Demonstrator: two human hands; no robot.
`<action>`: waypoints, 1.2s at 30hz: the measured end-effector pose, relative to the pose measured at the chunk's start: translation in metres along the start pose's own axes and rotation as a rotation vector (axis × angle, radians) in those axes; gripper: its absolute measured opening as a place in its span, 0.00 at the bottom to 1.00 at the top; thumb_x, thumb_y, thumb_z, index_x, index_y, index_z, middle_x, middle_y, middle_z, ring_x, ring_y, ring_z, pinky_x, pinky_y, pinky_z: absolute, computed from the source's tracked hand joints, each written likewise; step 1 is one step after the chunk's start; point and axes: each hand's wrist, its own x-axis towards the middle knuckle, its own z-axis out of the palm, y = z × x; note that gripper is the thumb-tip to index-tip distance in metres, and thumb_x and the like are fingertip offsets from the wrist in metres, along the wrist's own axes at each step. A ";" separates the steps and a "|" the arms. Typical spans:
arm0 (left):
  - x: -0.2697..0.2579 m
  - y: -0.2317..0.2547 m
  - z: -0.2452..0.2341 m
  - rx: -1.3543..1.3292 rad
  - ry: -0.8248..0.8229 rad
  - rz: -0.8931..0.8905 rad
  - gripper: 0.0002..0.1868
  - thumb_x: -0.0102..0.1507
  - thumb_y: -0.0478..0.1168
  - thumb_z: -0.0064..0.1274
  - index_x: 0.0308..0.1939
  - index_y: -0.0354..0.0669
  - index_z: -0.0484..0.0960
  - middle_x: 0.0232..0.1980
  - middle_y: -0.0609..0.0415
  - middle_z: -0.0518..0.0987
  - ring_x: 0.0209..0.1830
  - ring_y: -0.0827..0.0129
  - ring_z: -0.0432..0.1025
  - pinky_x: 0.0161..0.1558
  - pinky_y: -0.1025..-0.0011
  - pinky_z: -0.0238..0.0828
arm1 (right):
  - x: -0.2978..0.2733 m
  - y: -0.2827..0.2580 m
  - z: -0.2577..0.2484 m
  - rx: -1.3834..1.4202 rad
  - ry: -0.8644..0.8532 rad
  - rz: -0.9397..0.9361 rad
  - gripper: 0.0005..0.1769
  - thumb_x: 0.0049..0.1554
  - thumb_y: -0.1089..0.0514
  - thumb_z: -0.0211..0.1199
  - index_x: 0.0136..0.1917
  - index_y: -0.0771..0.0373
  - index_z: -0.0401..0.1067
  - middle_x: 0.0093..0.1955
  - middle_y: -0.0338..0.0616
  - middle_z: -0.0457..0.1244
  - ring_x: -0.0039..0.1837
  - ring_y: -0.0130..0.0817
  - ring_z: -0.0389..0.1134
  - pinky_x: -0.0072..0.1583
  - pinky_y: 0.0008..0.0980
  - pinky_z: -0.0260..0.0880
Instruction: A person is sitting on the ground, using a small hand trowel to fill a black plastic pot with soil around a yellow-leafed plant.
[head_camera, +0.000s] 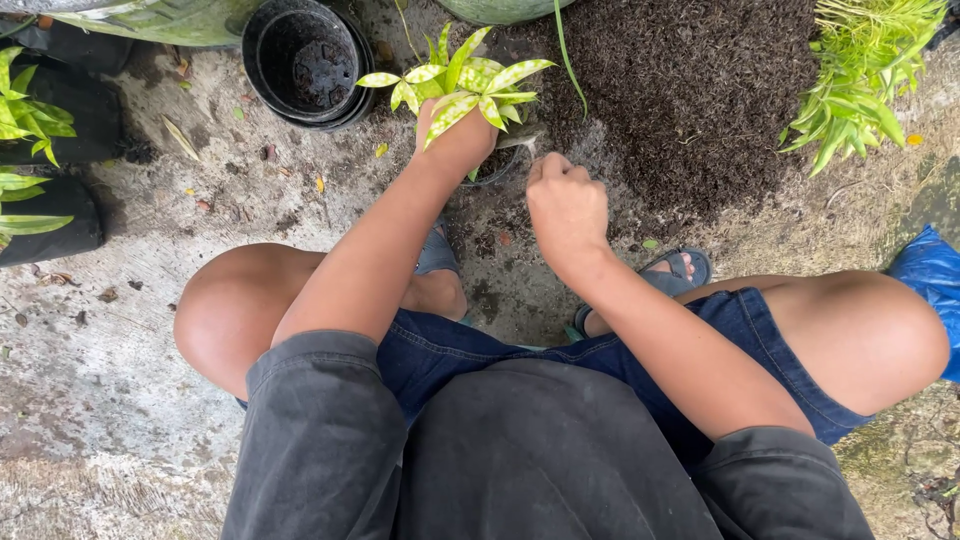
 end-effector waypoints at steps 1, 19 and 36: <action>0.000 -0.001 0.002 0.007 0.019 0.008 0.11 0.63 0.45 0.46 0.34 0.50 0.84 0.38 0.53 0.85 0.38 0.51 0.76 0.44 0.57 0.67 | -0.001 0.001 -0.002 0.018 0.011 0.010 0.09 0.48 0.64 0.66 0.45 0.62 0.79 0.40 0.43 0.65 0.29 0.26 0.60 0.27 0.22 0.64; 0.003 0.005 -0.008 0.045 0.007 0.050 0.12 0.62 0.44 0.47 0.29 0.50 0.83 0.33 0.52 0.84 0.30 0.49 0.76 0.35 0.56 0.67 | -0.011 -0.001 0.009 0.010 -0.144 -0.133 0.05 0.49 0.62 0.66 0.40 0.59 0.79 0.41 0.42 0.66 0.32 0.29 0.63 0.32 0.25 0.63; 0.000 0.006 -0.020 0.054 0.013 0.086 0.12 0.62 0.42 0.47 0.28 0.48 0.83 0.32 0.51 0.83 0.28 0.50 0.76 0.32 0.56 0.68 | 0.004 0.032 -0.017 0.048 -0.118 -0.081 0.10 0.48 0.60 0.66 0.45 0.56 0.78 0.40 0.39 0.65 0.35 0.32 0.65 0.34 0.29 0.65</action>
